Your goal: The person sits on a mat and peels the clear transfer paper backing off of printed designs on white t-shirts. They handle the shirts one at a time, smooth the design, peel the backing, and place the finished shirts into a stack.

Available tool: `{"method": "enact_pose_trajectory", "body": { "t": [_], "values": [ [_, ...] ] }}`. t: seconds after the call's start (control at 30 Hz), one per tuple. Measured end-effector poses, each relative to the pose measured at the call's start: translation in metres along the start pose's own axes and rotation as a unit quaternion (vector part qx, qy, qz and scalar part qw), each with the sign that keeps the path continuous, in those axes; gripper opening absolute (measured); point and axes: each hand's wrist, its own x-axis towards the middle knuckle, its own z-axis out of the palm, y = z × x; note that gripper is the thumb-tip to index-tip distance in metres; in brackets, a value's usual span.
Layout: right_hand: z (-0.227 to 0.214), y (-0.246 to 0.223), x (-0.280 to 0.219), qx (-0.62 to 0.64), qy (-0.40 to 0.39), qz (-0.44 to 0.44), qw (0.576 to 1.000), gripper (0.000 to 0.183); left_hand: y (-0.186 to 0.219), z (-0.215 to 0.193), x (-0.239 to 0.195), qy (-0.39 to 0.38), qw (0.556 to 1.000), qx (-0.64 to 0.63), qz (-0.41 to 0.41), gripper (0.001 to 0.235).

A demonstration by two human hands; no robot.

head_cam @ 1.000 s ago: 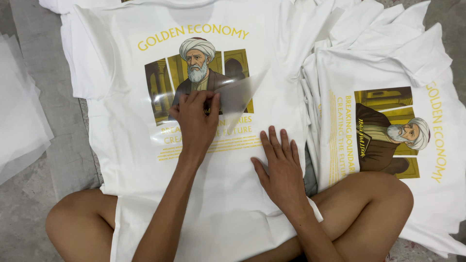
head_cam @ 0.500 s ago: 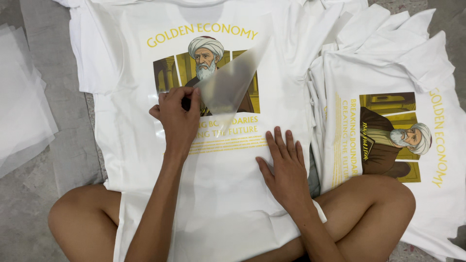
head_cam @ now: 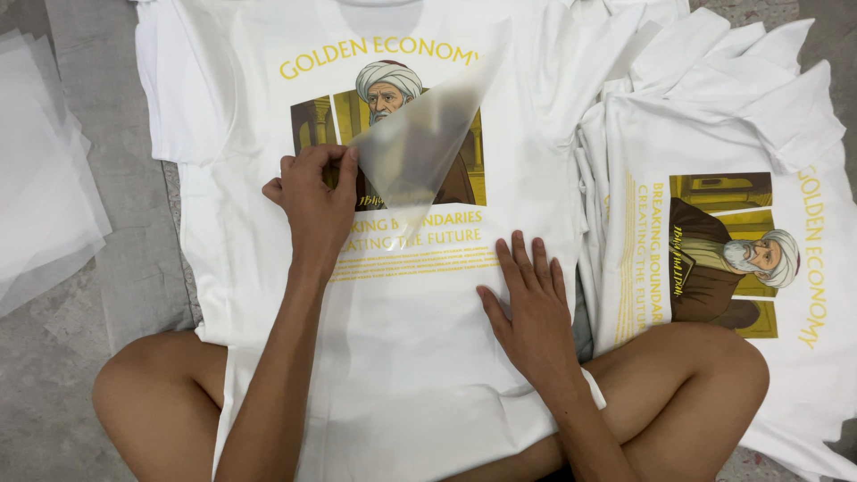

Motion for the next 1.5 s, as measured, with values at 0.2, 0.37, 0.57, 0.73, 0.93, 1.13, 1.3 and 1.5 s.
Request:
{"method": "enact_pose_trajectory", "body": {
  "t": [0.2, 0.37, 0.57, 0.73, 0.93, 1.13, 1.3, 1.5],
  "values": [
    [-0.001, -0.001, 0.000, 0.006, -0.001, 0.001, 1.000, 0.065, -0.002, -0.004, 0.011, -0.005, 1.000, 0.007, 0.016, 0.014],
    [0.000, 0.000, 0.000, 0.006, 0.001, 0.001, 1.000, 0.065, -0.004, -0.008, 0.022, -0.003, 1.000, 0.012, 0.028, 0.016],
    [-0.001, -0.001, 0.000, 0.013, 0.003, 0.001, 1.000, 0.064, -0.007, -0.011, 0.038, 0.000, 0.998, 0.027, 0.062, 0.013],
    [-0.002, -0.003, 0.000, 0.011, 0.001, 0.002, 1.000, 0.065, -0.009, -0.014, 0.056, 0.000, 0.994, 0.047, 0.099, 0.015],
    [0.007, 0.006, -0.001, 0.010, 0.044, -0.049, 0.998, 0.066, 0.000, -0.018, 0.077, -0.029, 0.994, 0.059, 0.085, 0.019],
    [0.009, 0.006, 0.000, 0.006, 0.053, -0.047, 0.997, 0.066, -0.019, -0.030, 0.073, -0.015, 0.996, 0.066, 0.058, 0.015],
    [0.010, 0.007, 0.000, 0.003, 0.048, -0.048, 0.998, 0.066, -0.033, -0.044, 0.067, -0.008, 0.998, 0.058, 0.014, 0.014],
    [0.009, 0.007, 0.000, 0.006, 0.037, -0.040, 0.998, 0.066, -0.047, -0.054, 0.067, 0.000, 0.998, 0.061, -0.014, 0.013]
  ]
}}
